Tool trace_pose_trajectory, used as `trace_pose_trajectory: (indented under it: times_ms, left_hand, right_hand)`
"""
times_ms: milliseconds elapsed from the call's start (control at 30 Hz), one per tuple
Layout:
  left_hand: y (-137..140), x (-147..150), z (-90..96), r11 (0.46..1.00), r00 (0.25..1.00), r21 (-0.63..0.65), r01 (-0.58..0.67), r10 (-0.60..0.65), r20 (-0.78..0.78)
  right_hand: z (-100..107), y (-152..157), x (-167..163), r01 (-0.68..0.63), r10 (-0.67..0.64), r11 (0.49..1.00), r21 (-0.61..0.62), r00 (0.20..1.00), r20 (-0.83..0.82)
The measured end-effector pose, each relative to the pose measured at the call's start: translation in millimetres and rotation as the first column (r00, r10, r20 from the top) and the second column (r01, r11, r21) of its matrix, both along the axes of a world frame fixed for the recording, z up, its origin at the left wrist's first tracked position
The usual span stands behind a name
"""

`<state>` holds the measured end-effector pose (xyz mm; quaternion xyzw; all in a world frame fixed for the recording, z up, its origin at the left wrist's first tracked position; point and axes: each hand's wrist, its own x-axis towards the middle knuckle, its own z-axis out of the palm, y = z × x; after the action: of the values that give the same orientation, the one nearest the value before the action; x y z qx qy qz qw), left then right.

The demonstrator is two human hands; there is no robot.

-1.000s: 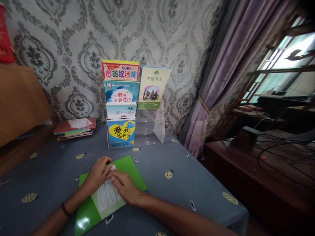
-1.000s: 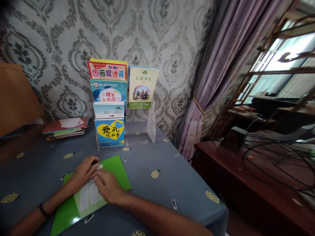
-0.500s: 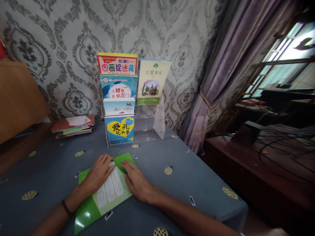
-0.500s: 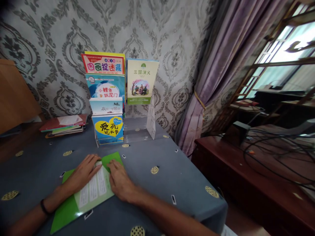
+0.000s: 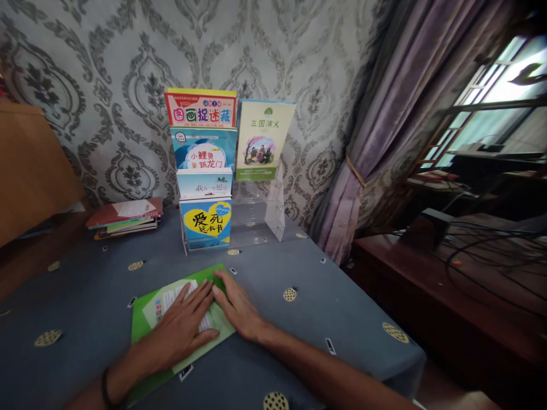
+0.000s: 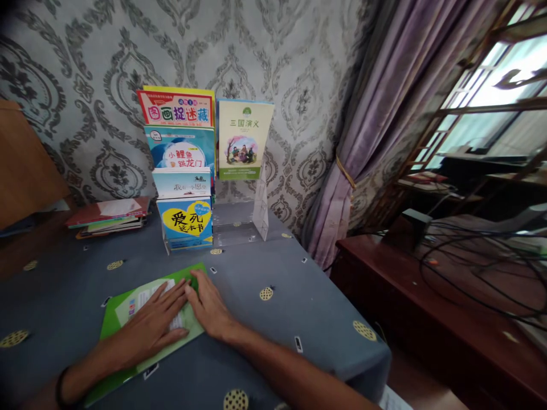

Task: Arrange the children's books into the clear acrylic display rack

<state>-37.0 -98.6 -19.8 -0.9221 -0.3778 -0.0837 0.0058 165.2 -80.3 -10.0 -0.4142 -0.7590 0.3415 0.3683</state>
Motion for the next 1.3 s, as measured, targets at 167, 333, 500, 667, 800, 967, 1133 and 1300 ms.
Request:
trace_pose_trajectory:
  times_ms: [167, 333, 500, 667, 800, 967, 1133, 1300]
  left_hand:
    - [-9.2, -14.6, 6.0, 0.999, 0.999, -0.042, 0.012, -0.013, -0.037]
    - [-14.0, -26.0, 8.6, 0.997, 0.998, -0.081, 0.016, -0.02, -0.052]
    - [-17.5, -42.4, 1.8, 0.998, 0.999, -0.049, 0.029, -0.031, -0.045]
    - [-23.0, -59.4, -12.6, 0.995, 0.998, 0.087, 0.05, -0.047, -0.03]
    - [-25.2, -64.0, -18.8, 0.983, 1.0, 0.182, 0.031, -0.03, -0.007]
    - [-21.6, -66.8, -20.9, 0.972, 0.996, 0.217, 0.091, -0.091, -0.007]
    - [-18.1, -70.2, -22.5, 0.968, 0.995, 0.231, 0.102, -0.096, -0.036]
    - [-20.8, -69.4, -25.0, 0.972, 0.996, 0.217, 0.087, -0.093, 0.015]
  right_hand:
    - [-4.2, -0.7, 0.0, -0.021, 0.019, 0.999, 0.033, 0.998, 0.067]
    - [-5.8, -2.2, 0.3, -0.054, 0.045, 0.997, 0.059, 0.989, 0.144]
    - [-1.7, -4.8, 1.1, -0.08, 0.062, 0.993, 0.084, 0.977, 0.206]
    - [2.2, -9.4, 0.8, -0.076, 0.042, 0.99, 0.123, 0.966, 0.256]
    - [7.1, -14.4, -0.1, -0.091, 0.045, 0.988, 0.127, 0.946, 0.322]
    - [16.9, -21.2, -2.5, -0.116, 0.045, 0.983, 0.144, 0.904, 0.424]
    - [24.6, -25.7, -3.6, -0.163, 0.076, 0.978, 0.129, 0.86, 0.504]
    - [29.5, -27.2, -5.2, -0.169, 0.086, 0.98, 0.107, 0.839, 0.537]
